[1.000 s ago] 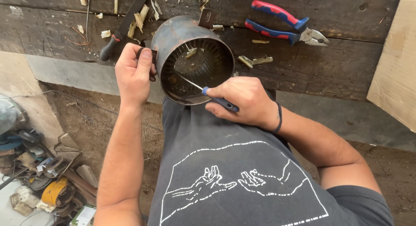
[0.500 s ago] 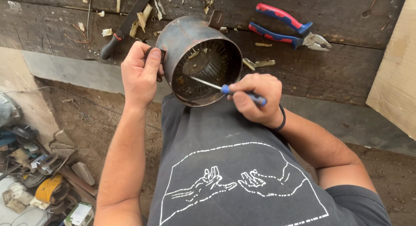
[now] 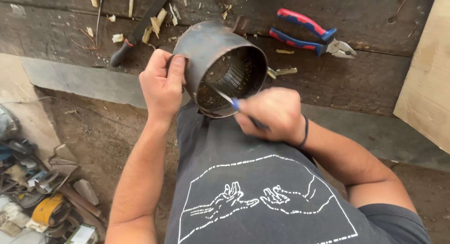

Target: Using a screwdriver to pry out material from the slots of a motor stator on a workbench

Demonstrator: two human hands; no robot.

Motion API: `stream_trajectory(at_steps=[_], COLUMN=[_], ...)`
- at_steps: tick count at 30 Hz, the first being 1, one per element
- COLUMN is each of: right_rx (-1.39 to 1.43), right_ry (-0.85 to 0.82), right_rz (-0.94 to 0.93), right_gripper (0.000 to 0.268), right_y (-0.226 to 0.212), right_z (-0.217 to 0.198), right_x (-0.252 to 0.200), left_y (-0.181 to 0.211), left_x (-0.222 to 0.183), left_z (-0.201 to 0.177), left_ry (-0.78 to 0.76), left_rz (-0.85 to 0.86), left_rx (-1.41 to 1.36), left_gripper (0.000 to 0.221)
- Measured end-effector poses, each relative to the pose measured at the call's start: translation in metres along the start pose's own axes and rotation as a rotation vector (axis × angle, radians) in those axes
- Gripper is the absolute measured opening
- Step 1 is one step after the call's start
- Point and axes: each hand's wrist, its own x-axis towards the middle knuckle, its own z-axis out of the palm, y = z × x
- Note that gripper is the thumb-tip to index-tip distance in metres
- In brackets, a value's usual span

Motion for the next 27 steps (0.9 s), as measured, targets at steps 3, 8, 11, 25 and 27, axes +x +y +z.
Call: stream_trajectory(at_steps=[3, 8, 11, 25, 27], right_rx=[0.0, 0.135, 0.193, 0.13, 0.054], right_ry=[-0.05, -0.069, -0.04, 0.064, -0.001], right_rz=[0.089, 0.099, 0.099, 0.313, 0.22], right_gripper=[0.024, 0.012, 0.015, 0.028, 0.023], right_y=[0.016, -0.001, -0.013, -0.024, -0.03], right_z=[0.033, -0.015, -0.045, -0.021, -0.008], right_x=[0.006, 0.001, -0.01, -0.013, 0.005], left_y=[0.018, 0.027, 0.021, -0.127, -0.152], left_x=[-0.01, -0.002, 0.011, 0.045, 0.049], left_z=[0.007, 0.014, 0.008, -0.011, -0.01], left_ry=[-0.058, -0.093, -0.137, 0.036, 0.02], left_rz=[0.095, 0.139, 0.102, -0.375, -0.27], left_rx=[0.165, 0.205, 0.146, -0.101, -0.069], left_gripper=[0.028, 0.026, 0.026, 0.027, 0.023])
